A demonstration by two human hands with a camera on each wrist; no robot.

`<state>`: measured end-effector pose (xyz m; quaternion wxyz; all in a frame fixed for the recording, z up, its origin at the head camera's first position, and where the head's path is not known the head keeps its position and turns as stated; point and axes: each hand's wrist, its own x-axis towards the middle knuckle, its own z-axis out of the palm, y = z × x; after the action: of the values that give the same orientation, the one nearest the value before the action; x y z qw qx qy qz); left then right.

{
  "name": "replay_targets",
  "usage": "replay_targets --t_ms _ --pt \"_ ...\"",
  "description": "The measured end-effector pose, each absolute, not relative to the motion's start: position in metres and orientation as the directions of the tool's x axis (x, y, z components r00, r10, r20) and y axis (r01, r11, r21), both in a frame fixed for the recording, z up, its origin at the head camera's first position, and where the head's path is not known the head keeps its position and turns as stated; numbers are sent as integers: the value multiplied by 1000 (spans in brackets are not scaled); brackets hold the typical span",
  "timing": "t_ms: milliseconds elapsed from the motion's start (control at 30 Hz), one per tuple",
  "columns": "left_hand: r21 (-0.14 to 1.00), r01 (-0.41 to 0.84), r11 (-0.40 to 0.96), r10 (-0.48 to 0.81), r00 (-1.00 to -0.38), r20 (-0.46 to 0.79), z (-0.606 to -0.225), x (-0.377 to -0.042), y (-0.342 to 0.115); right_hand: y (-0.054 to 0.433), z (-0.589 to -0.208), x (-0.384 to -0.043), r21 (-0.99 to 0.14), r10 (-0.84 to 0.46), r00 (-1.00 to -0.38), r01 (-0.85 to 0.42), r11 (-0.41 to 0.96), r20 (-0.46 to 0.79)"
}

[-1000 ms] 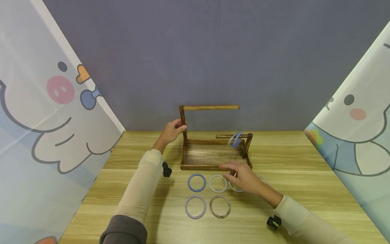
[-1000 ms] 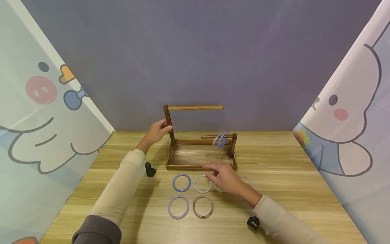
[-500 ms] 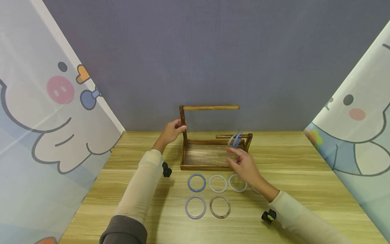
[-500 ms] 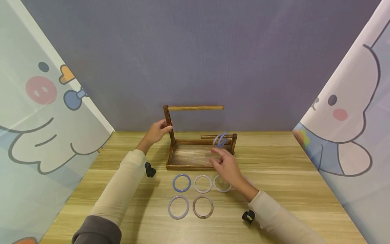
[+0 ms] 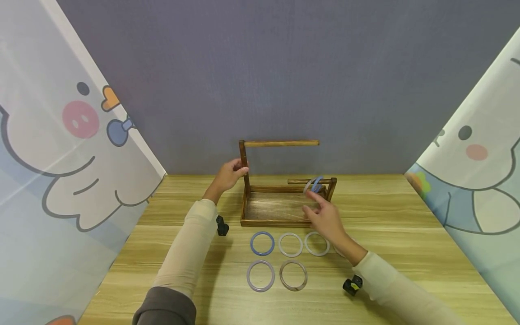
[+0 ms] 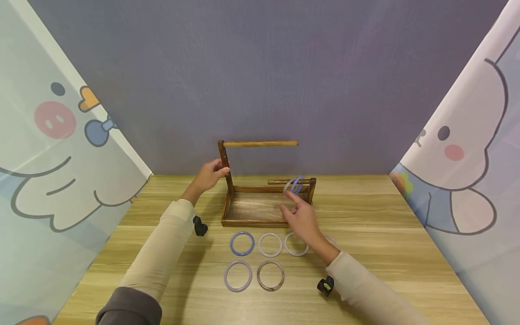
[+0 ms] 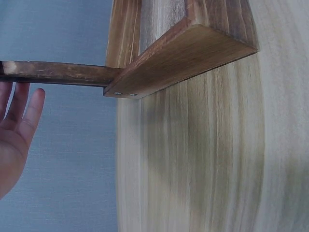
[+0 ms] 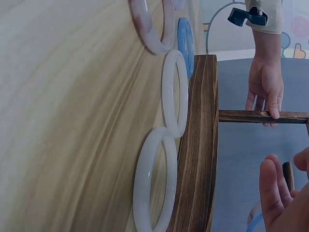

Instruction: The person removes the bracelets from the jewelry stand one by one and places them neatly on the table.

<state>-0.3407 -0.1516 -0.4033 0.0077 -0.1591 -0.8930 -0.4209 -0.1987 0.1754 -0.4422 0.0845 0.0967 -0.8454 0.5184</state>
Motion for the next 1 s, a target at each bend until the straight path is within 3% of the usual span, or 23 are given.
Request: replay_targets --t_ms 500,1000 --pt "761 280 586 261 -954 150 -403 -341 -150 166 -442 -205 -894 -62 -978 -209 397 201" --pt "768 288 572 278 -949 149 -404 -341 -152 167 -442 -217 -902 132 -970 -135 410 205"
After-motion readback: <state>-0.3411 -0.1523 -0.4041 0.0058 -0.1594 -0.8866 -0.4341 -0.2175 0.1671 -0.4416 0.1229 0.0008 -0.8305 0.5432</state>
